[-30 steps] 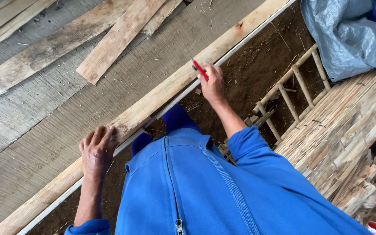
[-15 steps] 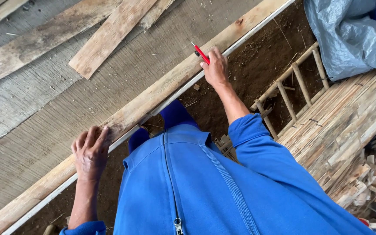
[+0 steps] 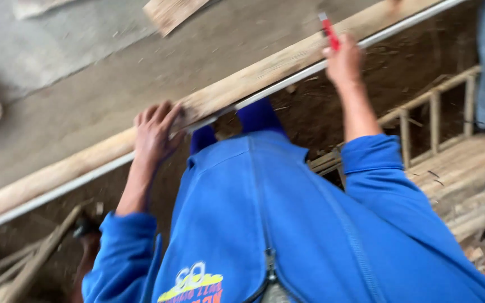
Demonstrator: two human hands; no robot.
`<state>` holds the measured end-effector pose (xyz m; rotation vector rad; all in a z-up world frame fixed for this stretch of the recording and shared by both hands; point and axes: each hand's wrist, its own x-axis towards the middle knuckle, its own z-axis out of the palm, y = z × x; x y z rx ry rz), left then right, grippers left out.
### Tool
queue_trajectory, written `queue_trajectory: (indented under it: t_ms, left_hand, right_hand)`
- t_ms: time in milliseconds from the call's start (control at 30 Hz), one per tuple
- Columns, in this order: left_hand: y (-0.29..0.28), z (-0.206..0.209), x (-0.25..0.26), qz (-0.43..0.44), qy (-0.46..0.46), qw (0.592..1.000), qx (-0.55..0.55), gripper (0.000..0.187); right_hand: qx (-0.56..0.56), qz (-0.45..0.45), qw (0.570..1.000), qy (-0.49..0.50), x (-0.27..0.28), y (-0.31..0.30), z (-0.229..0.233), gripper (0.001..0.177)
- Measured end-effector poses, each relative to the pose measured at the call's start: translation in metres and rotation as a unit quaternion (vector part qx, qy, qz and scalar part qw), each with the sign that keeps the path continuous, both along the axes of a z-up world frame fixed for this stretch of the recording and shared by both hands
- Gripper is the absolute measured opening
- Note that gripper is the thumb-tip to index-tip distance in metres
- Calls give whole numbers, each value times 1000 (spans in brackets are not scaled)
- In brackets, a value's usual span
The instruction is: Cutting thin wooden strips using a utility knife by scoring them repeatedly to fit into a wooden structure.
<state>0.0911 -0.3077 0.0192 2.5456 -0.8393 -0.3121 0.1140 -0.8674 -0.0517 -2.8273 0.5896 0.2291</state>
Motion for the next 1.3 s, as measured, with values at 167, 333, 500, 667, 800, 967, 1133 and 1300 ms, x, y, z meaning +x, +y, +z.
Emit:
queue_trajectory:
  t_ms: [167,333,500,667,800,967,1133,1300]
  left_hand:
    - [-24,-3,2,25,22,999,37,62]
    - [-48,-11,6,50,21,998,29,45]
    - [-62,-14,8,64,68,995,31,55]
    - [-83,-33,8,74,56,995,37,63]
    - [-88,-38,6,82,47,995,40,61]
    - [-96,-33,5,89,52,993,57,63]
    - [-99,-40,2,114,21,992,47,63]
    - [-102,-45,13,93,47,991,85,58]
  right_hand:
    - [44,5,999,-14,2,8,16,25]
    - [87,-43,994,41,7,26,41,30]
    - [59,2,998,-5,-2,14,29,37]
    - [54,6,998,10,-2,15,29,40]
    - [59,3,998,-1,-1,20,32,40]
    - [67,-40,996,32,3,30,38,38]
    - [80,-50,995,38,1,32,42,36]
    - [68,-61,993,-70,-16,34,36,22]
